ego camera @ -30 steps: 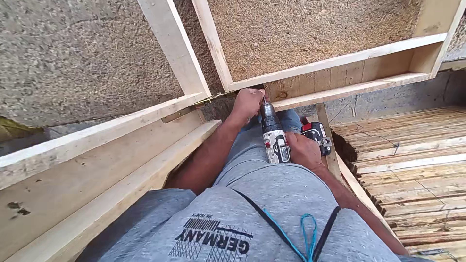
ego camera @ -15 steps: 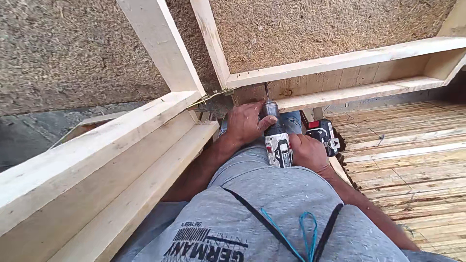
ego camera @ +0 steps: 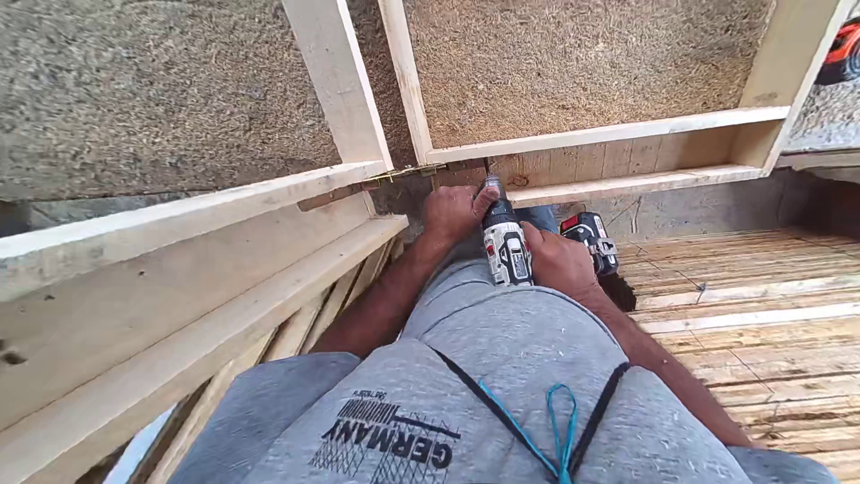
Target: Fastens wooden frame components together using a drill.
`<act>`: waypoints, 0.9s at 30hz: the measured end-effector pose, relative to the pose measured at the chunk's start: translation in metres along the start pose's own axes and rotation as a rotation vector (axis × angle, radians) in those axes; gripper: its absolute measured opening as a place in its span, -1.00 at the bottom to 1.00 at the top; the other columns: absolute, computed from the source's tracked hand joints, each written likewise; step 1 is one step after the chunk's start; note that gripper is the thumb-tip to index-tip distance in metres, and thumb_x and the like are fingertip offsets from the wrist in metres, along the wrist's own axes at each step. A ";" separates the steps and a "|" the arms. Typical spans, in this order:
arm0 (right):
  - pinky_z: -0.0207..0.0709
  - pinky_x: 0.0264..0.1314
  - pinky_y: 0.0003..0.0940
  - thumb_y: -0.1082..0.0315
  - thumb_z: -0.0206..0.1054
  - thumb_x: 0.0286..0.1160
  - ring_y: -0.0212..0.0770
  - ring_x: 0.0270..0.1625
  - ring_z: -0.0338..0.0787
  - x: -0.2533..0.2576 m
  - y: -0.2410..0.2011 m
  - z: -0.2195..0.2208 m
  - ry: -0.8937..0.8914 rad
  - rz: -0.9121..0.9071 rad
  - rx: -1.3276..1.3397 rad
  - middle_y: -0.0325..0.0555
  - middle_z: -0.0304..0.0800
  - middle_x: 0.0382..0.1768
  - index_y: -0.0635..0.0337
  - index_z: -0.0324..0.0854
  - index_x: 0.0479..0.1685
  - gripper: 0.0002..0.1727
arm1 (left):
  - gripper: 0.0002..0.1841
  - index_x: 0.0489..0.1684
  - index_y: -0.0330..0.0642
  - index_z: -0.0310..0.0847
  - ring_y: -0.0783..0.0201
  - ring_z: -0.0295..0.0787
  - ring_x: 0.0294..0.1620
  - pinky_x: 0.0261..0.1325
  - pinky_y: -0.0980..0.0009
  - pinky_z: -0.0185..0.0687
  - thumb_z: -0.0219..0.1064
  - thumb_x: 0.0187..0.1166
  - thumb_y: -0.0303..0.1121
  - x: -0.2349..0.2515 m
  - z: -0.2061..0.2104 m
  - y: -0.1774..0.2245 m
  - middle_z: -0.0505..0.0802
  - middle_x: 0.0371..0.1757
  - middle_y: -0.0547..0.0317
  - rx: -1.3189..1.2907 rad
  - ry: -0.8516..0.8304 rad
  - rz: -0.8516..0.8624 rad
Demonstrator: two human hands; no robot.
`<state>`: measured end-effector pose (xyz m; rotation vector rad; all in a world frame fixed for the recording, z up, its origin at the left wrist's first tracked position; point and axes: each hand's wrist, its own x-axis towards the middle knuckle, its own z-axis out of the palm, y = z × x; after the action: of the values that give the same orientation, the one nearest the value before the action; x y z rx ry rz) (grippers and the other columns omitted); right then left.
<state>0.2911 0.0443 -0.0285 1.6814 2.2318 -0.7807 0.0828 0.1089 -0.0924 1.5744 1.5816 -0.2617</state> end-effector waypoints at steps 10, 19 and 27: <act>0.73 -0.20 0.19 0.05 0.32 0.48 -0.04 -0.19 0.94 -0.093 0.081 -0.013 0.217 -0.044 0.583 -0.05 0.94 -0.20 0.07 0.78 0.14 -0.60 | -0.73 0.03 -0.13 0.83 0.42 0.89 -0.07 0.16 0.31 0.81 0.32 0.69 -0.16 -0.018 -0.015 0.006 0.95 -0.10 0.23 -0.488 0.555 0.101; 0.80 -0.10 -0.04 -0.08 0.39 0.26 -0.24 -0.18 0.93 -0.164 0.138 0.003 0.313 0.187 0.691 -0.09 0.95 -0.23 0.22 0.79 0.08 -0.42 | -0.65 0.39 -0.08 0.71 0.02 0.75 0.40 0.54 -0.05 0.57 0.16 0.75 -0.30 0.182 -0.115 0.089 0.84 0.31 -0.04 -0.061 0.532 -0.088; 0.77 -0.08 -0.01 -0.01 0.25 0.47 -0.11 -0.16 0.93 -0.155 0.157 0.002 0.279 0.115 0.643 0.08 0.93 -0.19 0.32 0.76 0.10 -0.46 | -0.61 0.30 -0.24 0.72 -0.35 0.63 0.46 0.44 -0.45 0.41 0.16 0.70 -0.23 0.246 -0.137 0.093 0.78 0.34 -0.31 0.358 0.260 -0.157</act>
<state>0.4866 -0.0524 0.0038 2.3001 2.1579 -1.4206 0.1508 0.3938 -0.1390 1.8134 1.9468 -0.4622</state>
